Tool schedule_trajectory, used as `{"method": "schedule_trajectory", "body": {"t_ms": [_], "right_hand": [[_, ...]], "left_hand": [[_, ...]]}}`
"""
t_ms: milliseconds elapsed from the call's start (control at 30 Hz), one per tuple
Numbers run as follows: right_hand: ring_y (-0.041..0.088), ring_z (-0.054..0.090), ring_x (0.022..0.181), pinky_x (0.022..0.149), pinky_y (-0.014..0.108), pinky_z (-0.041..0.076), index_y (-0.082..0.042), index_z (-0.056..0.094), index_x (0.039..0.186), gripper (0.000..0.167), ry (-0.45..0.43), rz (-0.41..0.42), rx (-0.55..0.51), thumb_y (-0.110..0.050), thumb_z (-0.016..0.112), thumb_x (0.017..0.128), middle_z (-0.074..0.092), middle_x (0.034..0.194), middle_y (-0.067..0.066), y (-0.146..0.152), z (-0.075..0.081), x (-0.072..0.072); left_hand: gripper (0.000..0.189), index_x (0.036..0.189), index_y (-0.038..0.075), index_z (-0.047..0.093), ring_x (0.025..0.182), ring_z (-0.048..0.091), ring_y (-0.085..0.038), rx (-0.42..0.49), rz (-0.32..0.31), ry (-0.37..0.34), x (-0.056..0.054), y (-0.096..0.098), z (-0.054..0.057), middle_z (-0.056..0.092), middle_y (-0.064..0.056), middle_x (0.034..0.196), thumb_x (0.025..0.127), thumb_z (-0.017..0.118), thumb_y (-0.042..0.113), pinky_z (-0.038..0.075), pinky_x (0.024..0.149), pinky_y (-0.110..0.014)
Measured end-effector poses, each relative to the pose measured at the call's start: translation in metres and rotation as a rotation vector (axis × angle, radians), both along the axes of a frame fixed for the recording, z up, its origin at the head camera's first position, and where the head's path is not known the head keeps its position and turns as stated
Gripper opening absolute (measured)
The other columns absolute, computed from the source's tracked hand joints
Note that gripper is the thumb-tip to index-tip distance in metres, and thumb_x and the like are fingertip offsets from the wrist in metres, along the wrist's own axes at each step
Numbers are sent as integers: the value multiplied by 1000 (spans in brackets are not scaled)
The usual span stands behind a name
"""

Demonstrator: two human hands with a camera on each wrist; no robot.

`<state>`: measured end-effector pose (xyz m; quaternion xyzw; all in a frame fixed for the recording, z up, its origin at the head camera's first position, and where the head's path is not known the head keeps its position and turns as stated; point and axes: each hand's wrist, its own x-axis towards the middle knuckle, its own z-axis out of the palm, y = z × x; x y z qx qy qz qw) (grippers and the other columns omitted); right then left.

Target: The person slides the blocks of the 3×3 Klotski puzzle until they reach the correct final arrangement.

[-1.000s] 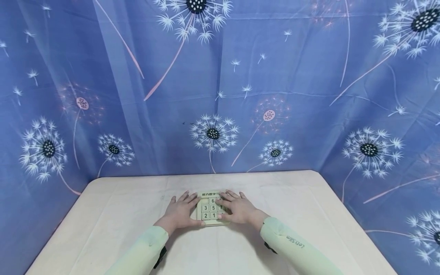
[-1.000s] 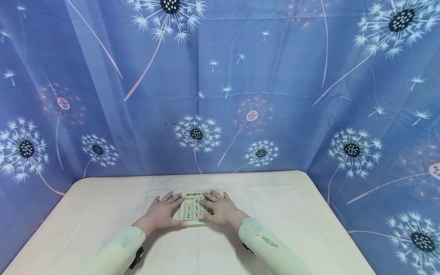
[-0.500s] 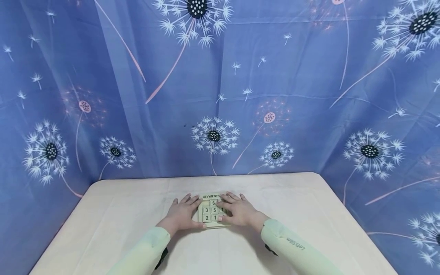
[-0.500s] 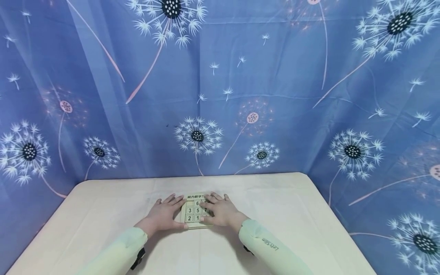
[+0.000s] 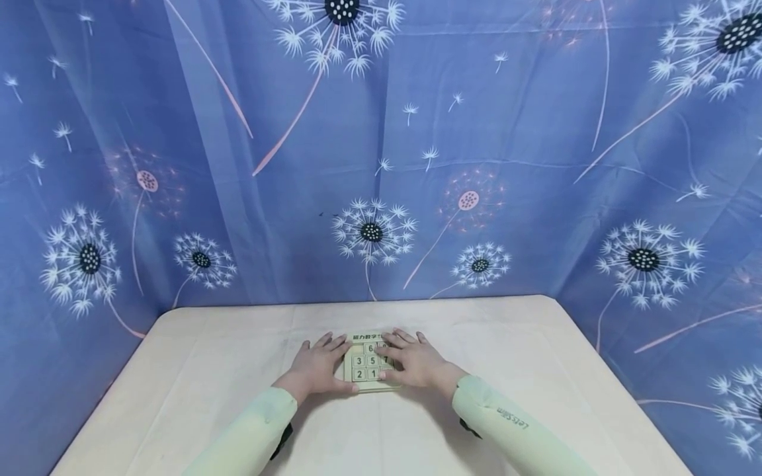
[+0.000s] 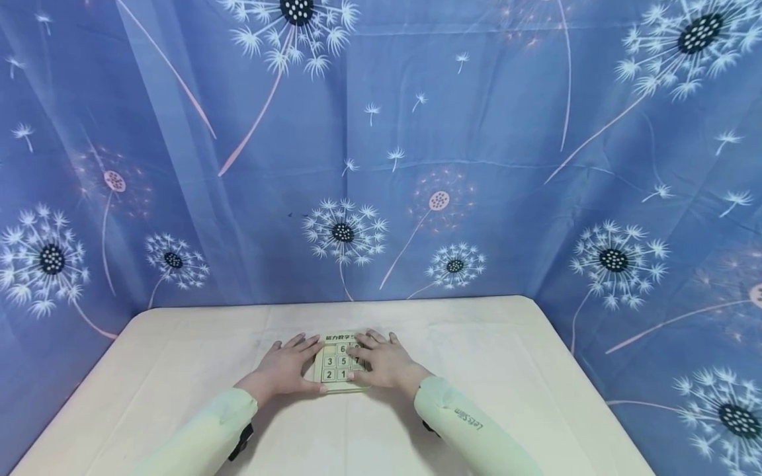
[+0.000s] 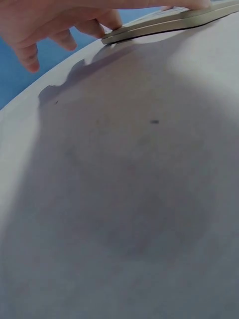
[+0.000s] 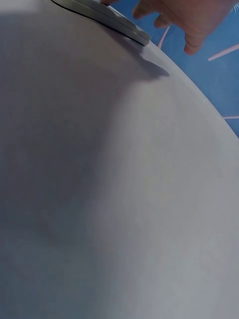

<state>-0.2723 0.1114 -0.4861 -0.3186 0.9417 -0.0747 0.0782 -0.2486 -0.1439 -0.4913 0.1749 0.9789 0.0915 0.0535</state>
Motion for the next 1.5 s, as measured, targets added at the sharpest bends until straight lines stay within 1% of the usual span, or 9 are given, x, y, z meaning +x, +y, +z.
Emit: {"method": "schedule_trajectory", "body": {"t_ms": [267,533,800,1033,1267,1500], "right_hand": [[36,26,159,124,70,23,-29,50,153,63,17,10,10,-62,50,100,33,169,5,-2,0,-2],[36,26,159,124,70,23,-31,50,152,61,12,10,10,-62,49,100,34,169,3,-5,1,-1],[34,28,158,124,70,25,-31,50,152,61,23,16,13,-63,49,100,35,168,3,-10,2,-1],[34,27,159,124,70,24,-33,50,152,60,4,11,15,-63,49,100,33,169,1,-12,2,-2],[33,26,159,124,70,24,-35,49,152,61,5,14,14,-65,49,99,33,170,1,-14,0,-4],[32,26,159,125,69,24,-35,49,153,62,4,14,24,-66,48,99,33,170,1,-15,-2,-5]], "left_hand": [[101,155,18,47,155,36,-34,-2,7,-11,-2,-1,0,43,-3,164,76,75,74,32,120,-69],[101,156,20,45,156,34,-32,-2,14,-31,-1,0,1,41,-1,165,76,74,74,32,121,-69],[101,156,19,45,157,32,-31,-4,10,-30,-1,0,1,42,-1,165,77,75,73,32,121,-68],[101,156,18,45,157,32,-31,-6,4,-34,0,0,3,42,-1,165,76,75,73,31,122,-68],[101,156,18,45,157,32,-31,-18,1,-24,1,0,5,42,-2,165,77,74,73,32,122,-67],[102,156,17,45,157,32,-32,-1,6,-30,2,0,5,42,-2,165,77,75,73,31,122,-68]]}}
